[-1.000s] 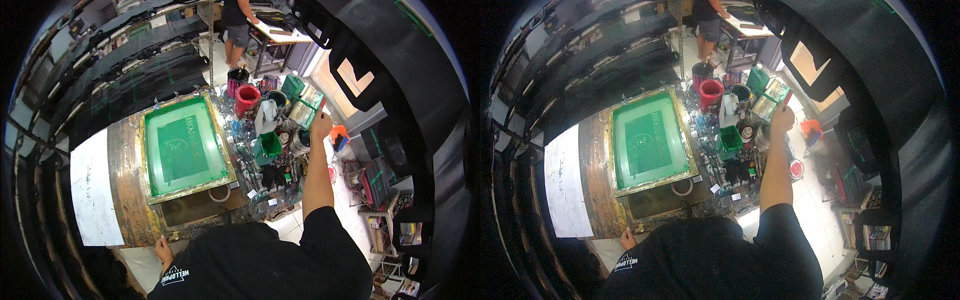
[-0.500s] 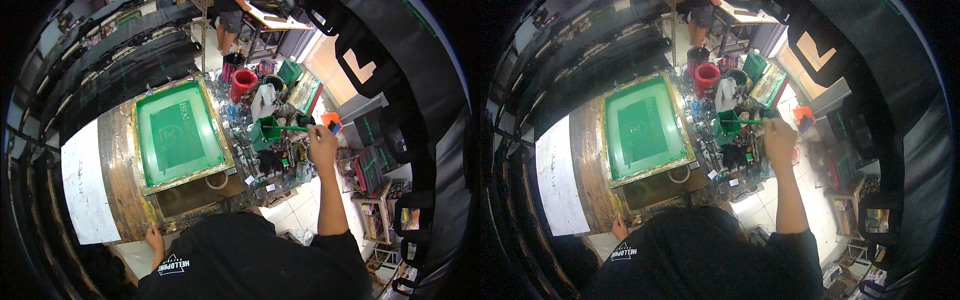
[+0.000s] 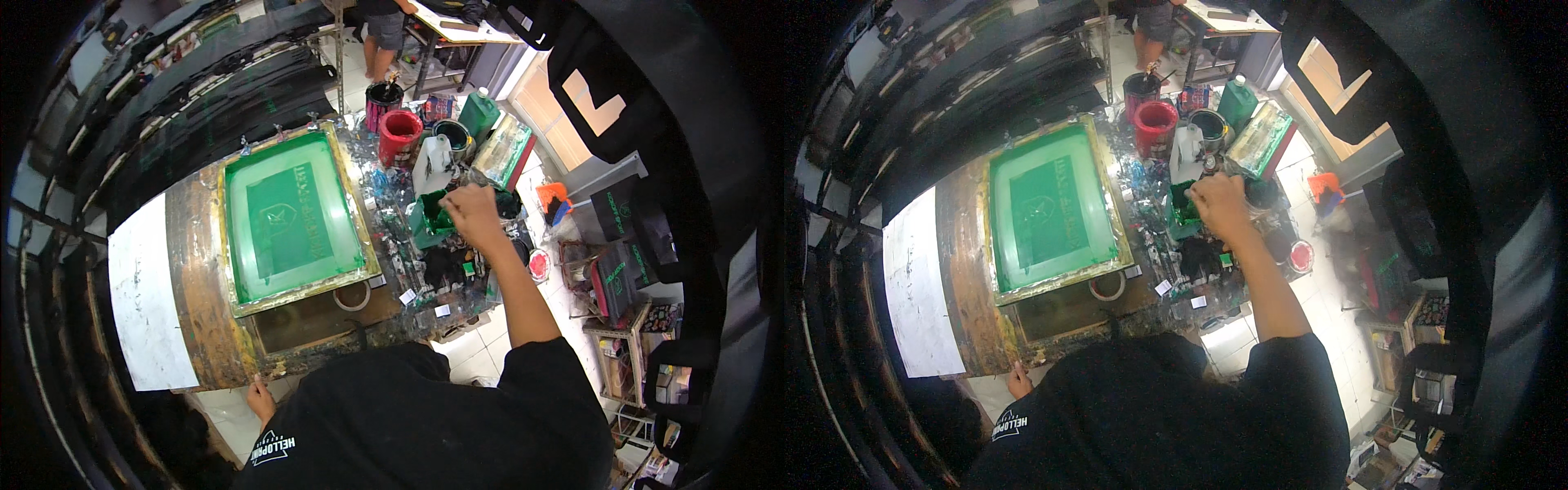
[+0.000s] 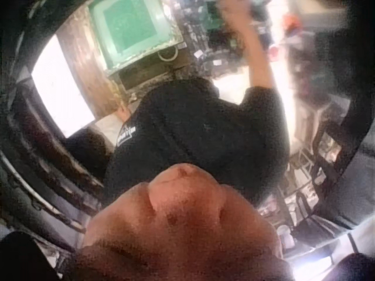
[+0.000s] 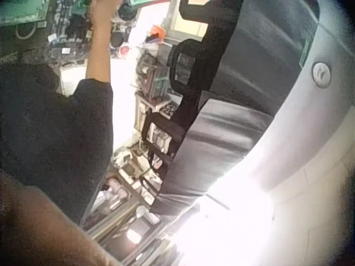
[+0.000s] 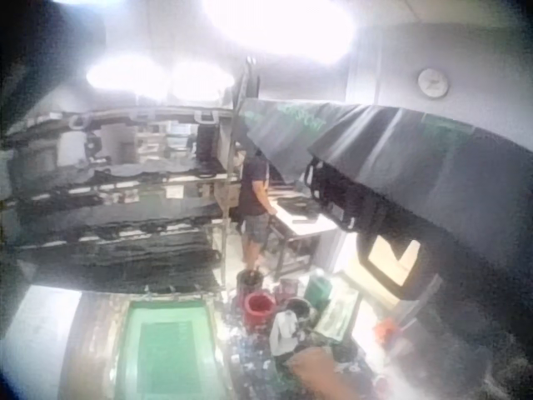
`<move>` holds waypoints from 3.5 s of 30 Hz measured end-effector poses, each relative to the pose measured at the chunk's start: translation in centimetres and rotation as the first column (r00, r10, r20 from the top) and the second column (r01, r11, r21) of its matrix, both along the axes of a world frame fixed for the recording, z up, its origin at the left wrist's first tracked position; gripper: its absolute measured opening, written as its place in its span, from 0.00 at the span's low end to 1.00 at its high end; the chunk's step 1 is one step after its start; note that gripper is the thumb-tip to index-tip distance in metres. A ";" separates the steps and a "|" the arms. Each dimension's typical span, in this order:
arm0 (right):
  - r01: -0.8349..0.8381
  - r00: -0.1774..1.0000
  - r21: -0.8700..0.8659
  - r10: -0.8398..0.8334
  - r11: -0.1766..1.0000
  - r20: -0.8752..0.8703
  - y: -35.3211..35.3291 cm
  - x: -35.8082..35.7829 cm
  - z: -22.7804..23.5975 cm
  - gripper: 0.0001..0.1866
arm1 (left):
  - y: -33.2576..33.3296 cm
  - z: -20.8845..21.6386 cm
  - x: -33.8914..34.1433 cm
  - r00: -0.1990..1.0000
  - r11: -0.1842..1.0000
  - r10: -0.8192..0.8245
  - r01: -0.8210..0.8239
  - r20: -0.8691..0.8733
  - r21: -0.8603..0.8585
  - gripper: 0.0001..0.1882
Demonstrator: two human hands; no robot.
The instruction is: The person pours a liquid from a bottle into a green container and stirs the contents with a stick. They scrape the sides of the container to mix the substance thoroughly. The person then places the container on the workbench.
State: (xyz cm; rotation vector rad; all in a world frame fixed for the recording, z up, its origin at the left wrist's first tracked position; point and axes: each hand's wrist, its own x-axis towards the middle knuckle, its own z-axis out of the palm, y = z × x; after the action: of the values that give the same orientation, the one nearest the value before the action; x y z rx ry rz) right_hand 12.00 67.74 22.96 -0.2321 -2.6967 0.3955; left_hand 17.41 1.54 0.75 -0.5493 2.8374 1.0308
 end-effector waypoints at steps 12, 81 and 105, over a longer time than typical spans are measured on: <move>0.104 0.961 -0.065 -0.117 0.992 -0.252 0.1 0.1 -0.2 0.06 | 1.0 -0.3 2.5 0.999 0.986 -0.001 0.010 0.052 -0.165 0.30; 0.071 0.979 0.007 -0.068 0.997 -0.194 -0.4 -0.4 1.9 0.07 | 7.1 2.8 0.0 0.990 0.998 -0.064 0.061 -0.123 -0.031 0.30; 0.109 0.985 -0.035 -0.113 0.993 -0.131 0.8 -0.5 1.6 0.08 | 4.4 1.5 2.6 0.998 0.985 -0.037 0.044 0.043 -0.167 0.31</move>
State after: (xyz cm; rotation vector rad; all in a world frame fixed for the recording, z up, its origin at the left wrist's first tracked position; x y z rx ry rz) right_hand 11.49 68.49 24.57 -0.3500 -2.5361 0.4000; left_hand 19.98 5.96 2.24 -0.5161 2.9039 0.7701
